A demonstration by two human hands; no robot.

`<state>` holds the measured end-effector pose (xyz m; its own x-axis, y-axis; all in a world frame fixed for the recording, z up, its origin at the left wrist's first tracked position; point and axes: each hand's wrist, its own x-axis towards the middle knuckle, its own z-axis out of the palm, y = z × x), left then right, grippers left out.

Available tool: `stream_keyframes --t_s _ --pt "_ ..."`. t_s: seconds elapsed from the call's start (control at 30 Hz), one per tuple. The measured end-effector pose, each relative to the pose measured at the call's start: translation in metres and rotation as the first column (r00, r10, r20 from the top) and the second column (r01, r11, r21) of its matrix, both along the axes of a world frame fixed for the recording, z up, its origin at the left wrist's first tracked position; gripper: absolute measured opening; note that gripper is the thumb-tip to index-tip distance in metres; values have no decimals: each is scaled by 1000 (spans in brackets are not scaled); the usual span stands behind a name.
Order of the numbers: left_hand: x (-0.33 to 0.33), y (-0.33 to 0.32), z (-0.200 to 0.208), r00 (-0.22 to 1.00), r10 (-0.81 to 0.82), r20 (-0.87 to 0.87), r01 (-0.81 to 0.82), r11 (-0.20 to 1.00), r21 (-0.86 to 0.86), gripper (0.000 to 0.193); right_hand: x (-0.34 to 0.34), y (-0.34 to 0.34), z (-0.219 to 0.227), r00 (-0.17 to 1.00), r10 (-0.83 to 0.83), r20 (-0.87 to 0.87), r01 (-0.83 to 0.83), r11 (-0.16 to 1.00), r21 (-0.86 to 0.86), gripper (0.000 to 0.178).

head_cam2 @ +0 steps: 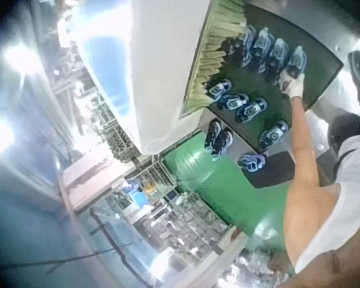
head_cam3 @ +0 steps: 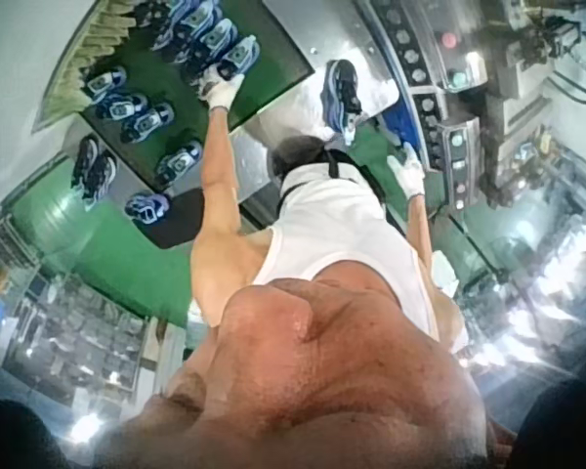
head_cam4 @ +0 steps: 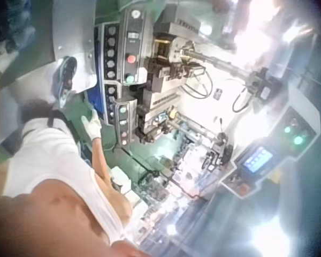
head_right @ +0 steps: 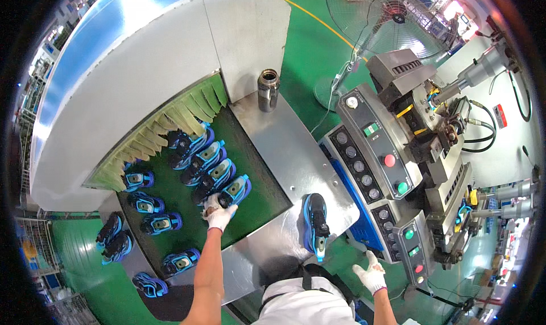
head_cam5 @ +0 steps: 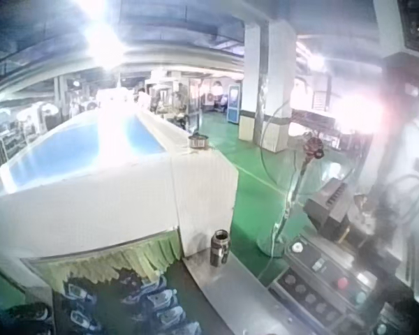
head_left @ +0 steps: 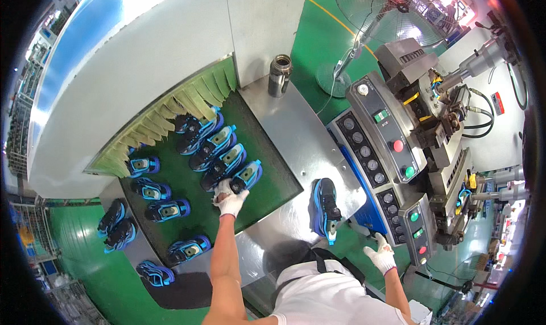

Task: The person picks up shoes from a conveyor belt, places each shoe one at a time into a pressing machine by hand, and then returns the shoes to a different section of the conveyor belt.

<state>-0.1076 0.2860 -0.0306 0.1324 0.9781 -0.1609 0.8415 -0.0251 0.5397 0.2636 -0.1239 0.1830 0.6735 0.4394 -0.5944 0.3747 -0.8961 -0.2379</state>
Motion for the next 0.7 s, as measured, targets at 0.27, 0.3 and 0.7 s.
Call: stream_keyframes --t_s 0.27,0.3,0.7 --pt "79 -56 206 766 -636 98 640 737 -219 55 -38 147 54 791 611 30 -539 673 506 100" --pt "93 -66 215 652 -755 65 755 655 33 53 -38 160 50 597 736 320 -790 469 394 96" --pt "324 -110 351 472 -878 76 613 389 687 51 120 48 58 751 190 -632 349 698 625 66"
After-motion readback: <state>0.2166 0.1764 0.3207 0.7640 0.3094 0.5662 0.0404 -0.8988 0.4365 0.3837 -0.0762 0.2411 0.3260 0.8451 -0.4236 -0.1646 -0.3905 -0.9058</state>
